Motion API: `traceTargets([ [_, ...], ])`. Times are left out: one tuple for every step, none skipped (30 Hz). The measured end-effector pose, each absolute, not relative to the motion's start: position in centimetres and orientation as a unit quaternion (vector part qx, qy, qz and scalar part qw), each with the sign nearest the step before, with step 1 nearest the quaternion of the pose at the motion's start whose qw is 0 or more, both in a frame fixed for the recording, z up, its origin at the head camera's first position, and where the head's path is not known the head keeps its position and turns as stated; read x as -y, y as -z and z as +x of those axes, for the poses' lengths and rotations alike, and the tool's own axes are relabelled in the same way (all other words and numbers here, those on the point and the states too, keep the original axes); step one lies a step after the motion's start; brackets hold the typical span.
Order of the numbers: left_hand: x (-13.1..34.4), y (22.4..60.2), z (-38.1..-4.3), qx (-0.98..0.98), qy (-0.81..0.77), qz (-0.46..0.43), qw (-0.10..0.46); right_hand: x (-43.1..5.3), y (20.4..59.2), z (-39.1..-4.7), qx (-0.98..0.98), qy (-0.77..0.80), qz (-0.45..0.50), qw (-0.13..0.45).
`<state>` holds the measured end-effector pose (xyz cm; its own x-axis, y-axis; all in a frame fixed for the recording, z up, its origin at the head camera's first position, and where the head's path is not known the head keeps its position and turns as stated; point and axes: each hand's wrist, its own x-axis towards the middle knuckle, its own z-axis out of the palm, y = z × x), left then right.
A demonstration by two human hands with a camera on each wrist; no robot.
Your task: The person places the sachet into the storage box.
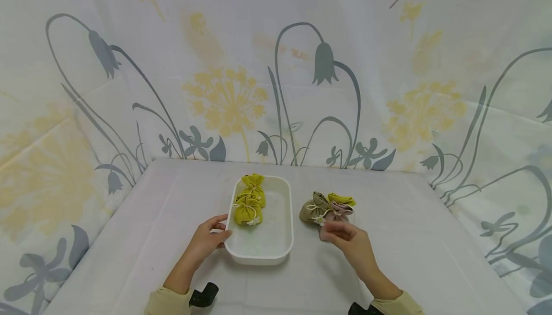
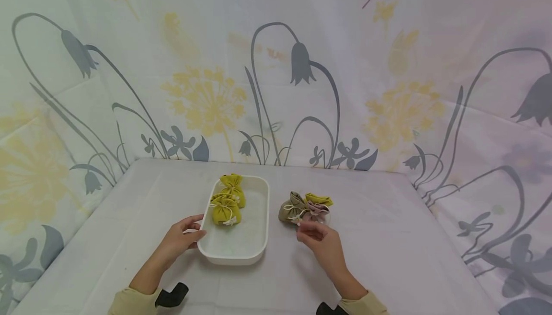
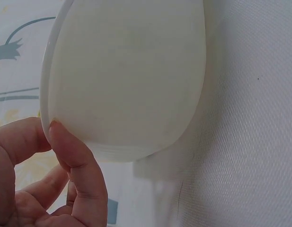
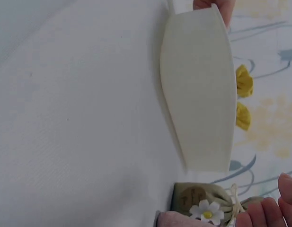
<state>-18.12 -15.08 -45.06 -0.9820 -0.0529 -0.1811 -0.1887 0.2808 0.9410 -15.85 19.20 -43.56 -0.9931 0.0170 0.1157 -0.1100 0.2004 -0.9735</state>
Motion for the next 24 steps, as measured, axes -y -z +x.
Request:
traceTargets([
  [15.1, 45.1, -18.1, -0.799, -0.594, -0.076, 0.058, -19.4, 43.6, -15.9, 0.777, -0.627, 0.023, 0.053],
  [15.1, 45.1, -18.1, -0.798, -0.595, -0.076, 0.057, -19.7, 43.6, -15.9, 0.781, -0.622, 0.018, 0.055],
  [15.1, 45.1, -18.1, -0.798, -0.595, -0.076, 0.057, -19.9, 43.7, -15.9, 0.783, -0.619, 0.014, 0.058],
  [15.1, 45.1, -18.2, -0.798, -0.595, -0.076, 0.057, -20.1, 43.7, -15.9, 0.785, -0.616, 0.009, 0.061],
  [15.1, 45.1, -18.2, -0.798, -0.595, -0.076, 0.057, -20.4, 43.8, -15.9, 0.787, -0.614, 0.005, 0.063],
  [15.1, 45.2, -18.2, -0.798, -0.595, -0.076, 0.057, -20.6, 43.8, -16.0, 0.789, -0.611, 0.002, 0.065],
  [15.1, 45.2, -18.2, -0.798, -0.596, -0.077, 0.057, -20.8, 43.9, -16.0, 0.793, -0.606, -0.003, 0.066],
  [15.1, 45.2, -18.2, -0.797, -0.596, -0.077, 0.056, -21.0, 43.9, -16.1, 0.795, -0.603, -0.008, 0.067],
  [15.1, 45.2, -18.3, -0.797, -0.596, -0.077, 0.057, -21.2, 43.9, -16.2, 0.797, -0.600, -0.014, 0.069],
  [15.1, 45.2, -18.3, -0.797, -0.596, -0.077, 0.056, -21.4, 44.0, -16.3, 0.799, -0.597, -0.020, 0.070],
  [15.1, 45.2, -18.3, -0.797, -0.596, -0.076, 0.056, -21.6, 44.0, -16.4, 0.802, -0.593, -0.025, 0.072],
  [15.1, 45.1, -18.3, -0.797, -0.596, -0.077, 0.055, -21.8, 44.1, -16.5, 0.805, -0.588, -0.030, 0.074],
  [15.1, 45.1, -18.3, -0.797, -0.597, -0.077, 0.054, -22.0, 44.1, -16.7, 0.807, -0.584, -0.035, 0.076],
  [15.1, 45.1, -18.3, -0.797, -0.597, -0.076, 0.054, -22.2, 44.2, -16.8, 0.809, -0.582, -0.038, 0.079],
  [15.1, 45.1, -18.3, -0.797, -0.597, -0.076, 0.053, -22.4, 44.3, -16.9, 0.811, -0.577, -0.042, 0.082],
  [15.1, 45.1, -18.3, -0.797, -0.597, -0.076, 0.053, -22.6, 44.3, -17.0, 0.814, -0.573, -0.044, 0.084],
  [15.0, 45.0, -18.3, -0.796, -0.598, -0.077, 0.053, -22.7, 44.4, -17.1, 0.817, -0.568, -0.047, 0.086],
  [15.0, 45.0, -18.3, -0.796, -0.598, -0.077, 0.053, -22.9, 44.5, -17.2, 0.819, -0.565, -0.050, 0.088],
  [15.0, 45.0, -18.3, -0.796, -0.598, -0.077, 0.053, -23.0, 44.6, -17.2, 0.820, -0.562, -0.053, 0.089],
  [15.0, 45.0, -18.3, -0.796, -0.598, -0.077, 0.054, -23.1, 44.6, -17.3, 0.821, -0.561, -0.057, 0.090],
  [15.0, 45.1, -18.3, -0.795, -0.599, -0.077, 0.054, -23.2, 44.6, -17.3, 0.821, -0.561, -0.059, 0.090],
  [15.0, 45.1, -18.2, -0.795, -0.599, -0.077, 0.055, -23.3, 44.6, -17.4, 0.820, -0.561, -0.061, 0.090],
  [15.1, 45.1, -18.2, -0.795, -0.599, -0.077, 0.055, -23.4, 44.6, -17.4, 0.820, -0.561, -0.064, 0.090],
  [15.1, 45.2, -18.2, -0.795, -0.600, -0.077, 0.055, -23.5, 44.6, -17.5, 0.820, -0.562, -0.064, 0.092],
])
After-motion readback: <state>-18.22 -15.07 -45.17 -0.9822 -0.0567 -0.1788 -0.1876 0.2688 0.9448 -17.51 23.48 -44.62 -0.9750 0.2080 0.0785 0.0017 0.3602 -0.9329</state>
